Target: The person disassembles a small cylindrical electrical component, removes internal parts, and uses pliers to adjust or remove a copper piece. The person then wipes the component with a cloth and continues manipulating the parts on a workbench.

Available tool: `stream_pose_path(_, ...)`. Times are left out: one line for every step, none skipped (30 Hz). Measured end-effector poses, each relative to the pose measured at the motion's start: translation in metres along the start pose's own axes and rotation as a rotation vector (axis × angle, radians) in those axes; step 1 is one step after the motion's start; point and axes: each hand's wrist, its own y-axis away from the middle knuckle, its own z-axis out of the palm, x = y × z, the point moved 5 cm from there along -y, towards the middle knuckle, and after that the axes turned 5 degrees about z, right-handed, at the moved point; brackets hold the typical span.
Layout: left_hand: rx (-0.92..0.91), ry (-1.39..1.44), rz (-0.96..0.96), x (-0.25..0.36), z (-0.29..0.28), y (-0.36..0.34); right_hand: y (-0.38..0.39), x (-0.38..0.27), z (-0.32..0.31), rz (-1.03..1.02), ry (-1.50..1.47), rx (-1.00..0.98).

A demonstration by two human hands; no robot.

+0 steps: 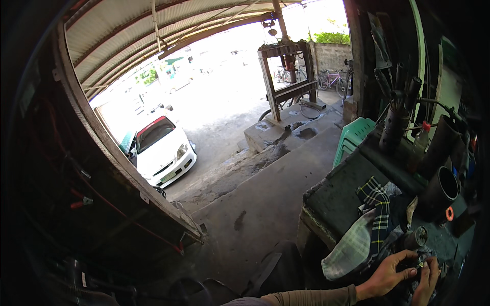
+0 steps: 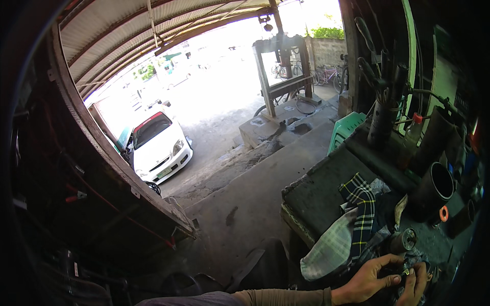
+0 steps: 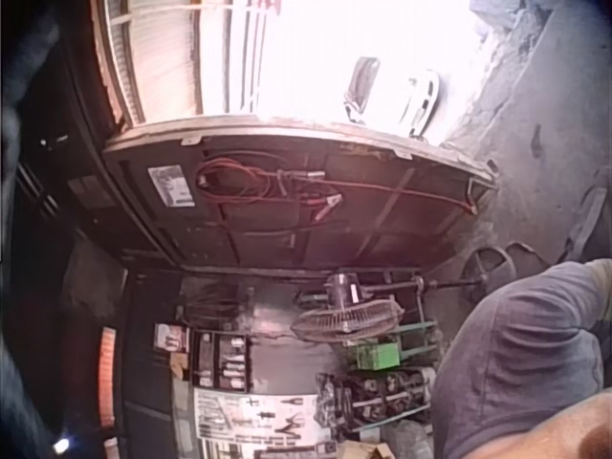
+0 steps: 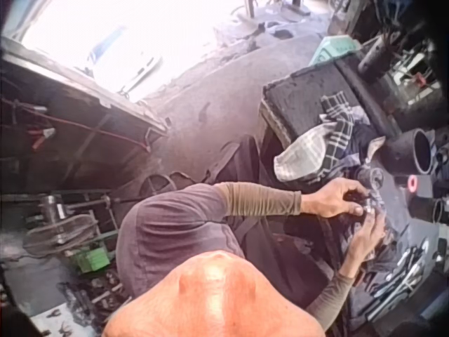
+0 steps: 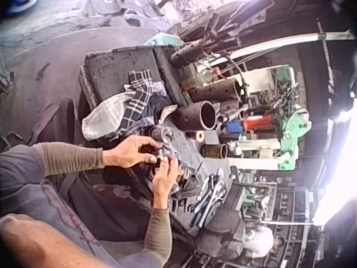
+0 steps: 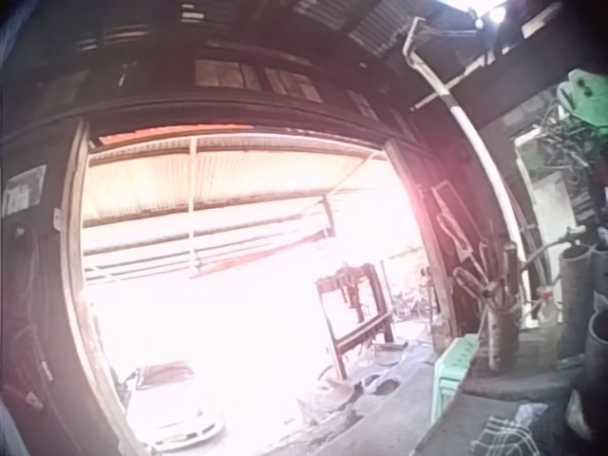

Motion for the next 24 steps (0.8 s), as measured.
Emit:
stream_pose_path(-0.003,-0.011,0.002,0.001,0.0,0.0,-0.002,0.009,-0.002,-0.008,0.047,0.026)
stream_pose_path(-0.005,-0.022,0.004,0.001,0.001,0.0,-0.003,0.014,-0.003,-0.017,0.094,0.052)
stream_pose_path(-0.014,-0.011,0.013,-0.002,0.0,0.0,-0.005,0.015,-0.002,0.003,0.101,0.039)
stream_pose_path(-0.023,0.001,0.023,-0.01,0.0,-0.001,-0.007,0.014,-0.002,0.022,0.107,0.026)
stream_pose_path(-0.031,0.012,0.032,-0.014,0.0,-0.002,-0.009,0.013,-0.002,0.041,0.113,0.012)
stream_pose_path(-0.03,0.008,0.043,-0.015,0.0,-0.003,-0.008,0.009,-0.001,0.062,0.059,0.003)
stream_pose_path(-0.028,0.004,0.054,-0.015,-0.001,-0.004,-0.005,0.002,0.001,0.082,0.005,-0.007)
stream_pose_path(-0.025,0.0,0.065,-0.015,-0.002,-0.005,-0.003,-0.002,0.002,0.103,-0.05,-0.018)
stream_pose_path(-0.02,-0.01,0.052,-0.01,-0.001,-0.004,-0.001,-0.003,0.001,0.085,-0.041,-0.028)
stream_pose_path(-0.014,-0.02,0.039,-0.002,-0.002,-0.003,0.0,-0.004,0.001,0.068,-0.032,-0.038)
stream_pose_path(-0.008,-0.031,0.025,0.002,-0.002,-0.003,0.001,-0.005,0.001,0.051,-0.023,-0.048)
stream_pose_path(-0.006,0.002,0.009,0.001,-0.001,-0.002,0.001,-0.002,0.001,0.034,-0.008,-0.049)
stream_pose_path(-0.003,0.036,-0.008,0.0,-0.001,-0.001,-0.001,0.004,0.001,0.018,0.006,-0.05)
stream_pose_path(-0.001,0.069,-0.025,-0.001,0.0,0.0,-0.003,0.01,0.001,0.001,0.021,-0.051)
stream_pose_path(-0.004,0.044,-0.018,-0.001,0.0,-0.001,-0.006,0.018,0.0,0.001,0.049,-0.034)
stream_pose_path(-0.007,0.02,-0.012,-0.002,0.0,-0.002,-0.008,0.025,0.0,0.0,0.077,-0.016)
stream_pose_path(-0.011,-0.004,-0.005,-0.002,0.0,-0.002,-0.009,0.031,-0.001,0.0,0.106,0.003)
stream_pose_path(-0.006,-0.009,-0.007,0.0,0.0,-0.002,-0.008,0.028,0.0,0.014,0.106,0.003)
stream_pose_path(-0.001,-0.013,-0.009,0.002,0.0,-0.001,-0.007,0.022,0.001,0.028,0.106,0.004)
stream_pose_path(0.003,-0.017,-0.012,0.003,0.0,-0.001,-0.007,0.018,0.002,0.043,0.106,0.005)
stream_pose_path(0.004,-0.013,0.001,0.003,0.0,-0.001,-0.008,0.016,0.001,0.033,0.129,0.0)
stream_pose_path(0.003,-0.01,0.013,0.003,0.0,-0.001,-0.008,0.015,0.001,0.023,0.151,-0.005)
stream_pose_path(0.003,-0.006,0.025,0.003,0.0,-0.002,-0.009,0.013,0.001,0.013,0.173,-0.01)
stream_pose_path(0.01,0.026,0.007,0.004,-0.001,-0.001,-0.007,0.006,0.001,0.022,0.112,-0.022)
